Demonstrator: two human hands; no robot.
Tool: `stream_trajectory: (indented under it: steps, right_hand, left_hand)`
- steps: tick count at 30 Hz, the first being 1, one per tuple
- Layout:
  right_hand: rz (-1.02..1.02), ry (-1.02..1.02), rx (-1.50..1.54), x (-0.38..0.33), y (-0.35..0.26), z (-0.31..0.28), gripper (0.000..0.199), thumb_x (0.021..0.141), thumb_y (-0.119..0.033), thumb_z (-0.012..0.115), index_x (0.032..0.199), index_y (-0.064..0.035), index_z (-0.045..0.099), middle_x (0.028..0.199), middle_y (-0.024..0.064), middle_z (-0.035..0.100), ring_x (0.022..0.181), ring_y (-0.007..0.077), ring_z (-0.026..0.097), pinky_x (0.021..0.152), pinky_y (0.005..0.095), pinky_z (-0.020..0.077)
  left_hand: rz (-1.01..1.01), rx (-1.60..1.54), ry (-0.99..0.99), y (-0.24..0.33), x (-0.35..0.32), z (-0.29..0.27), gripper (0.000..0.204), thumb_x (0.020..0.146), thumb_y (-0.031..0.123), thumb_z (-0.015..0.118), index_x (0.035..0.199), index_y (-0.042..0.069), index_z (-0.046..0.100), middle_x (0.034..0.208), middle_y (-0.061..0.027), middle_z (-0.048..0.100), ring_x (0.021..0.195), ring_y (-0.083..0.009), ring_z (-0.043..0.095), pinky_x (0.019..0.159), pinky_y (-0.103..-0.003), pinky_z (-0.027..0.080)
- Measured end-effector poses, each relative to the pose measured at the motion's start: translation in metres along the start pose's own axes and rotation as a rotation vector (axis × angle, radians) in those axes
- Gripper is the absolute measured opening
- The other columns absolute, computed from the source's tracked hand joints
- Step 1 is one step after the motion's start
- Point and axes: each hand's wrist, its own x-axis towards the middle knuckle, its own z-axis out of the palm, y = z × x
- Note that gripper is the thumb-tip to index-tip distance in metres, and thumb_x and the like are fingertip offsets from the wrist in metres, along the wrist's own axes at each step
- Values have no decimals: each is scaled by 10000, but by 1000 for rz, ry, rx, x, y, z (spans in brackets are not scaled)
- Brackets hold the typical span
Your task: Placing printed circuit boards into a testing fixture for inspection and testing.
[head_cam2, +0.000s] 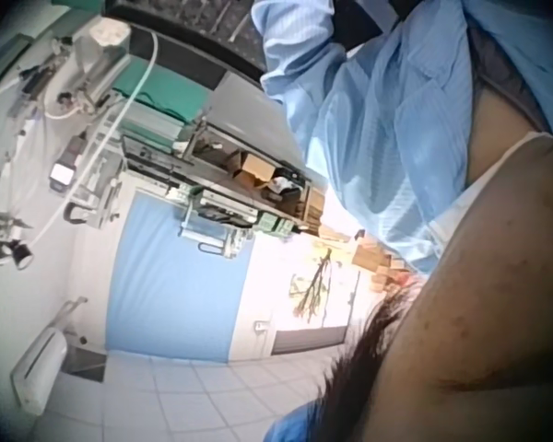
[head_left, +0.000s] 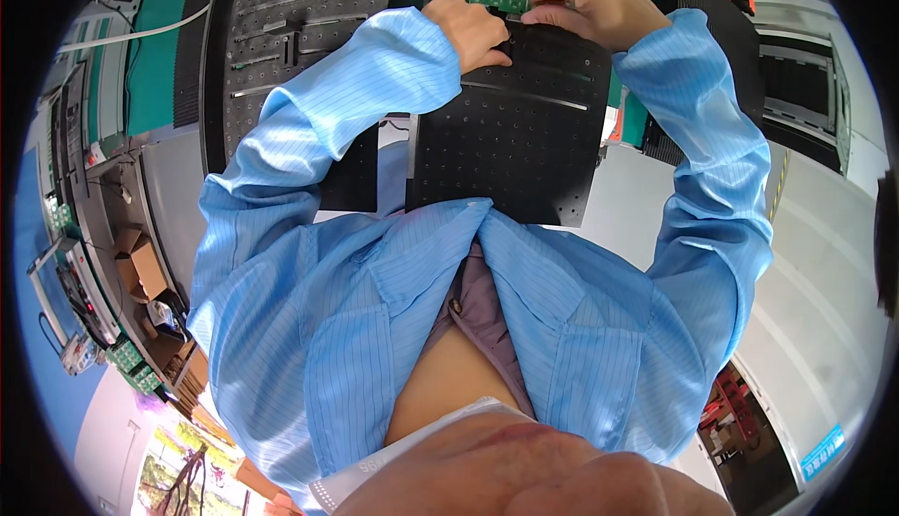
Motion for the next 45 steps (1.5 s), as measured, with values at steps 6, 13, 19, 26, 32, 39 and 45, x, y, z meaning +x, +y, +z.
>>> stream_trajectory:
  steps: [6,13,19,26,32,39,45]
  right_hand:
    - [55,119,-186,-10,-22,4,212,759,-104,638,593,-5,551,593,80,538,510,232,488,523,288,421]
    - [92,242,-49,-15,-23,17,218,758,-108,640,591,5,555,579,94,543,516,230,502,514,293,414]
    - [357,334,-132,-18,-17,43,227,756,-120,635,596,17,551,571,121,546,476,259,487,480,319,399]
    - [529,388,-351,-26,-28,49,239,748,-141,634,587,14,548,537,138,532,435,292,456,441,355,378]
    - [488,492,-286,-34,2,70,244,748,-159,634,591,10,558,542,143,536,441,304,460,448,369,383]
    - [621,348,-810,-31,-3,69,259,752,-194,636,608,11,570,560,147,551,455,316,473,457,380,388]
    - [603,510,-649,-25,5,73,269,756,-219,635,623,9,579,575,149,564,470,330,484,466,388,392]
  left_hand:
    - [-25,-16,-33,3,0,-8,320,821,410,583,998,156,668,827,-21,679,692,-215,651,677,-286,520]
    - [-9,-10,38,2,-3,1,298,819,401,592,940,144,682,803,-33,675,720,-221,654,665,-298,525]
    - [-75,-90,-245,0,15,-10,245,783,301,630,879,82,680,840,-67,641,766,-257,604,714,-327,476]
    - [-38,-97,-181,-1,18,-14,297,779,348,626,897,81,681,847,-67,653,765,-262,616,710,-333,484]
    - [-23,-91,-58,-1,12,-4,349,776,394,621,915,80,683,855,-67,666,764,-267,628,706,-339,493]
    - [-26,-188,-3,-20,26,58,394,776,433,615,932,78,683,872,-68,676,770,-272,638,707,-345,500]
    - [-68,-372,-4,-52,23,113,378,789,424,607,945,88,682,885,-64,677,779,-267,642,714,-338,505]
